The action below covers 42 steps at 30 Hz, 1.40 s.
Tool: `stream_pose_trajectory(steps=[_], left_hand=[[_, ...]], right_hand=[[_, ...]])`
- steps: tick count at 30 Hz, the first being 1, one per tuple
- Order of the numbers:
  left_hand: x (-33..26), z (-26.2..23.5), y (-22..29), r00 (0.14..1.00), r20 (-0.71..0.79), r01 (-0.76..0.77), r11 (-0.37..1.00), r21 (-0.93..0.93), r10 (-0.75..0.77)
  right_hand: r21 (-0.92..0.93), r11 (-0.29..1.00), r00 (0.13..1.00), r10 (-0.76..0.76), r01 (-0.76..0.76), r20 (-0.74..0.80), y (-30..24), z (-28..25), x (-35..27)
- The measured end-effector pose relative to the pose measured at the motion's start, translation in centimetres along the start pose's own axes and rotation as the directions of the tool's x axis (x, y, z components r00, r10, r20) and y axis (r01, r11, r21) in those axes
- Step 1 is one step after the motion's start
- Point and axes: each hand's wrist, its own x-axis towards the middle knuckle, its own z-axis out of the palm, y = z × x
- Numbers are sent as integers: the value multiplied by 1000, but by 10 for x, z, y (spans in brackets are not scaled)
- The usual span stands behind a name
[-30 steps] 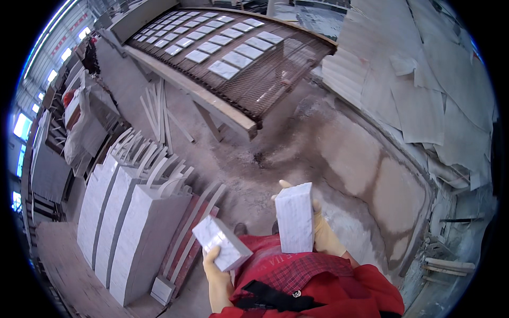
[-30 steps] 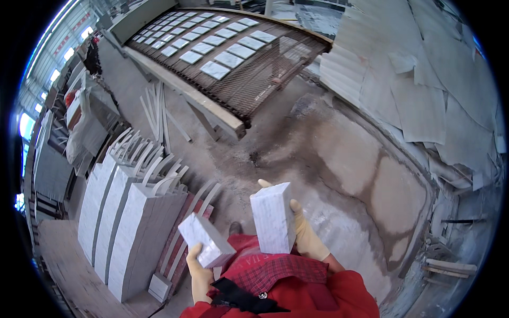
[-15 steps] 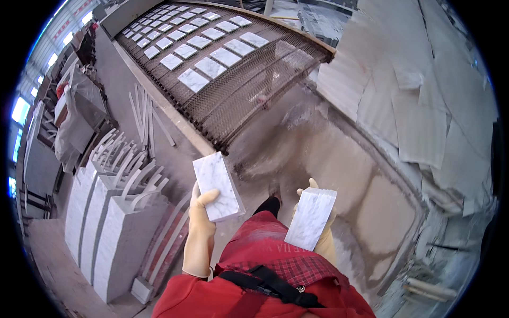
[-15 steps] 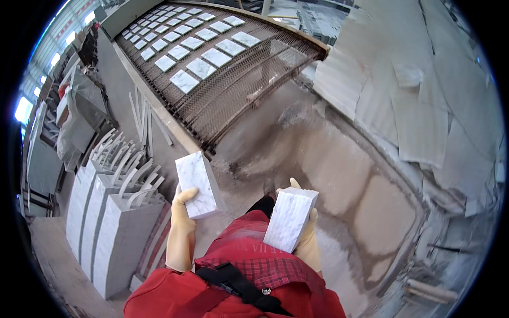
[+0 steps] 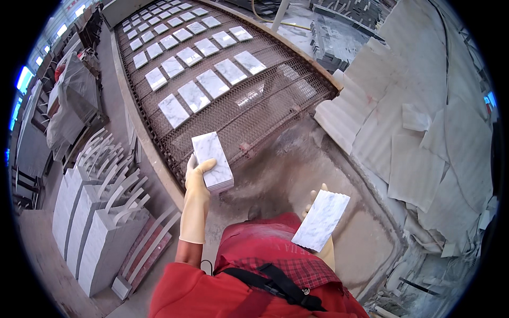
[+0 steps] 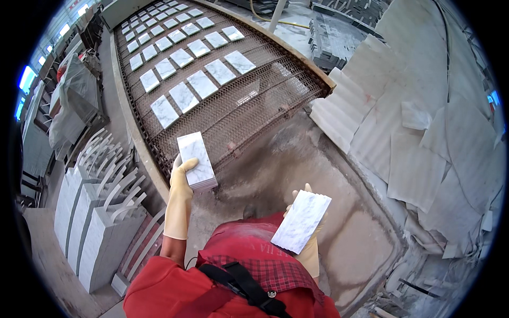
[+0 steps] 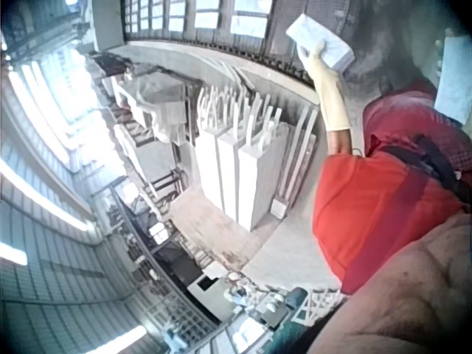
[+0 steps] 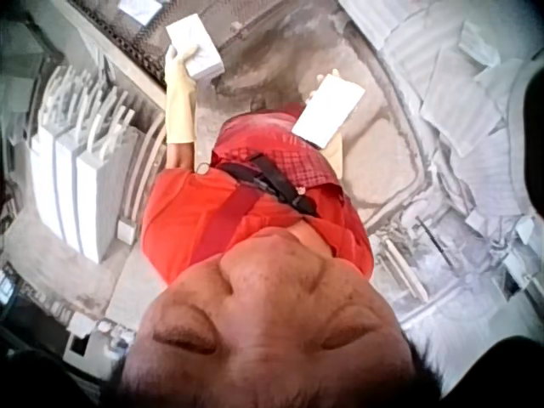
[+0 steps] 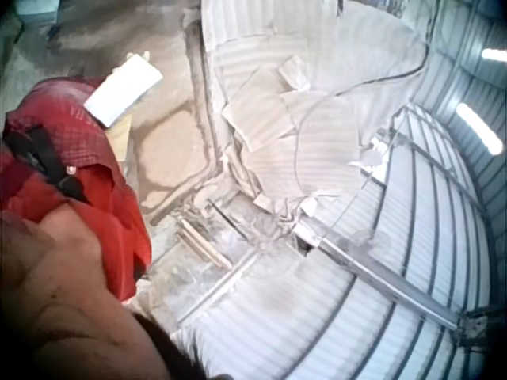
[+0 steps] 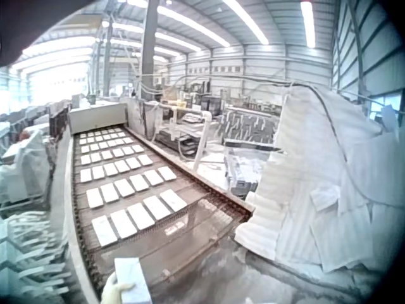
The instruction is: The person places rectangular white tiles onto a moving conveyor belt in a factory setting. They repeatedly pick up tiles from a nearby stack and arrange them in rows on the belt, maintaining alignment as the belt moves.
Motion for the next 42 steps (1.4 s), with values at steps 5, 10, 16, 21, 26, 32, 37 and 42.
stream_pose_trajectory(steps=[5, 10, 16, 21, 26, 32, 37, 42], left_hand=[[3, 51, -1, 997, -57, 56, 997, 47, -54], [-2, 53, -4, 990, -141, -16, 997, 70, 26], [-7, 71, 5, 959, -282, 39, 987, 153, 6], [0, 73, 8, 930, -366, 84, 960, 268, 21], [1, 48, -5, 853, -515, 111, 936, 335, 83], [-1, 51, -14, 778, -602, 91, 916, 390, 179], [1, 63, -36, 593, -441, 165, 434, 886, 674], [0, 224, -66, 575, -33, -188, 172, 967, 817]], right_hand=[[-208, 978, 1000, 8, -14, -30, -36, -4, 56], [-173, 961, 976, 210, -217, -57, -57, -11, 154], [-94, 882, 885, 450, -461, -118, -79, -28, 275], [-143, 737, 750, 648, -661, -128, -117, -20, 361], [-124, 620, 632, 766, -775, -115, -147, -19, 414], [-92, 592, 597, 774, -800, -210, -148, -4, 441], [-61, 471, 473, 858, -880, -202, -142, -10, 455], [16, 291, 285, 945, -957, -162, -124, -17, 469]])
